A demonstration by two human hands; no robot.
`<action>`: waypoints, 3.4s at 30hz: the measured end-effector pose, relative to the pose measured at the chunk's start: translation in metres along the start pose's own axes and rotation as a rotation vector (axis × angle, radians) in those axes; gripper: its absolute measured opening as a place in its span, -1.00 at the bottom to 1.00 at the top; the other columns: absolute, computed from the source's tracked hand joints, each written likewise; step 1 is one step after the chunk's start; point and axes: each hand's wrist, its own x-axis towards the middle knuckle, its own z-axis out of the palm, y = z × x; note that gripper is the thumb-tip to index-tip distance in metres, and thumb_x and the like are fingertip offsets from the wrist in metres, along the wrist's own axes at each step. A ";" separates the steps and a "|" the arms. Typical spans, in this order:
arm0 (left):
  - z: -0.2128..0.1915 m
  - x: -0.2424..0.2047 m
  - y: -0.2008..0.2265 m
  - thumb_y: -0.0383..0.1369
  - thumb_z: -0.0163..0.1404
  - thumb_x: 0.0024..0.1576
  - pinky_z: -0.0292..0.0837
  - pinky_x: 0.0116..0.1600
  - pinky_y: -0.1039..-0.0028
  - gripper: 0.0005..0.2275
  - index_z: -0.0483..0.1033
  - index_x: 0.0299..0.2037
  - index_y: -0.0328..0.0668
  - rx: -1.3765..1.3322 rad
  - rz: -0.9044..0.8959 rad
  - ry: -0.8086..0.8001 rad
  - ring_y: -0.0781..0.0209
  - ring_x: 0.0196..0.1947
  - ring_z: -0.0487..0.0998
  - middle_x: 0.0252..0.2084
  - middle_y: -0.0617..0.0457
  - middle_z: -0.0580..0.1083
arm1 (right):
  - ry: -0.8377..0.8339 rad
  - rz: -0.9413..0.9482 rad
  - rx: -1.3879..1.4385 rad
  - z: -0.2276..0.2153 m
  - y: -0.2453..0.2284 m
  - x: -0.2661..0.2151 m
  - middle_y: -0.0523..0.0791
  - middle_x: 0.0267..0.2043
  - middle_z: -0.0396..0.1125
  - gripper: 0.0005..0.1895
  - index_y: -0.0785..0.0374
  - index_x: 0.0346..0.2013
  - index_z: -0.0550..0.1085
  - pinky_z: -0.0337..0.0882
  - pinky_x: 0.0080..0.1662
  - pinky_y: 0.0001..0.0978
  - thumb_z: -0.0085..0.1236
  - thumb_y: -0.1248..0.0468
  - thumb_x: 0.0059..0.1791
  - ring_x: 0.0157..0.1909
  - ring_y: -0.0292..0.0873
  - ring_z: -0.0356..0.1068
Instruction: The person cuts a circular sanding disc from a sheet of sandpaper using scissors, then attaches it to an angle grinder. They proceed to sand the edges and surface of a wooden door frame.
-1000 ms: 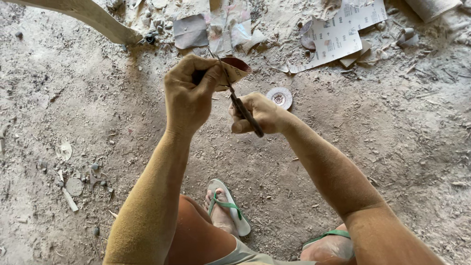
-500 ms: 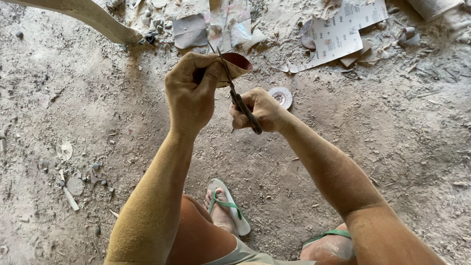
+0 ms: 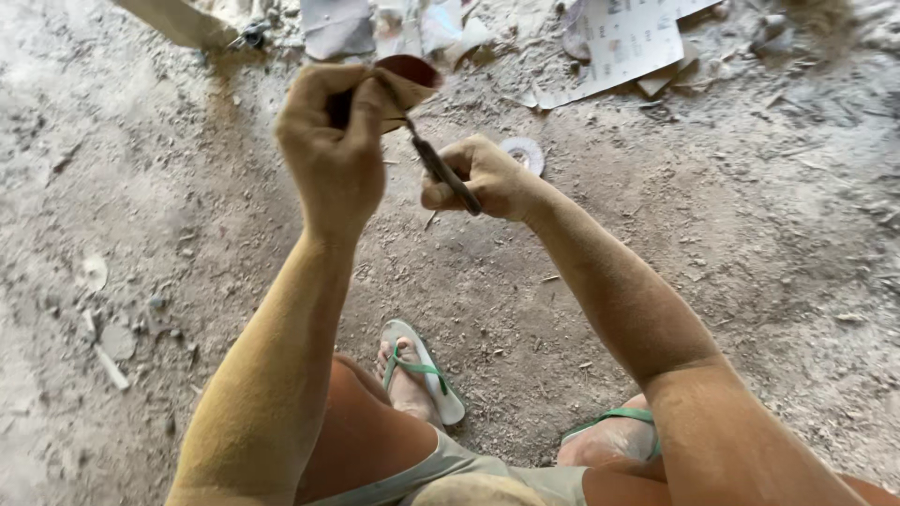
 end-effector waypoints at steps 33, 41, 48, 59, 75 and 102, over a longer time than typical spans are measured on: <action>-0.027 -0.004 0.021 -0.30 0.05 0.46 0.74 -0.13 0.35 -0.77 0.56 -0.02 -0.40 -0.367 -0.075 -0.068 0.14 -0.26 0.68 -0.20 -0.19 0.57 | 1.248 0.588 -0.561 -0.171 0.056 -0.053 0.05 -0.02 0.30 -0.59 0.34 -0.05 0.35 0.44 -0.08 -0.27 0.14 0.16 -0.08 -0.10 -0.16 0.34; -0.015 0.003 0.013 -0.59 0.11 0.30 0.66 0.00 0.34 -0.78 0.55 0.13 -0.33 -0.684 -0.125 -0.052 0.06 -0.12 0.62 0.01 -0.21 0.54 | 0.780 0.379 -1.259 -0.121 0.097 -0.033 0.25 0.42 -0.07 -0.19 0.39 0.21 0.37 0.09 0.33 0.27 0.34 -0.05 -0.17 0.47 0.25 -0.09; -0.007 0.007 0.030 -0.78 -0.04 0.12 0.54 0.30 0.21 -0.55 0.37 0.20 -0.20 -0.416 -0.116 -0.112 -0.17 0.39 0.40 0.37 -0.26 0.28 | 0.456 0.474 -1.458 -0.085 0.151 -0.031 0.04 0.41 0.14 -0.45 0.19 0.14 0.45 -0.13 0.37 0.61 0.21 -0.05 -0.02 0.57 0.16 -0.09; -0.015 0.006 0.026 -0.79 -0.07 0.02 0.44 0.37 0.21 -0.46 0.29 0.25 -0.25 -0.450 -0.111 -0.190 -0.14 0.35 0.44 0.30 -0.23 0.31 | 0.603 -0.025 -0.194 -0.068 0.066 0.004 -0.03 -0.18 0.50 -0.84 0.30 -0.15 0.55 0.64 -0.14 -0.28 0.15 0.38 -0.02 -0.20 -0.16 0.52; 0.009 -0.005 0.030 -0.52 0.13 0.06 0.54 0.20 0.09 -0.37 0.13 0.35 -0.14 0.363 0.289 -0.243 -0.31 0.27 0.34 0.32 -0.44 0.17 | 0.729 -0.435 -0.028 0.002 -0.082 0.005 0.08 0.11 0.44 -0.46 0.27 0.29 0.34 0.53 0.23 -0.15 0.12 0.40 -0.01 0.17 -0.03 0.47; 0.001 -0.134 0.342 -0.52 -0.12 0.15 0.32 0.36 0.07 -0.42 0.09 0.44 -0.36 0.075 -0.457 -1.280 -0.40 0.23 0.44 0.25 -0.42 0.37 | 0.872 0.665 -0.404 0.246 -0.250 -0.305 0.30 -0.06 0.38 -0.55 0.38 -0.01 0.34 0.44 -0.07 0.08 0.00 0.06 0.00 -0.08 0.31 0.44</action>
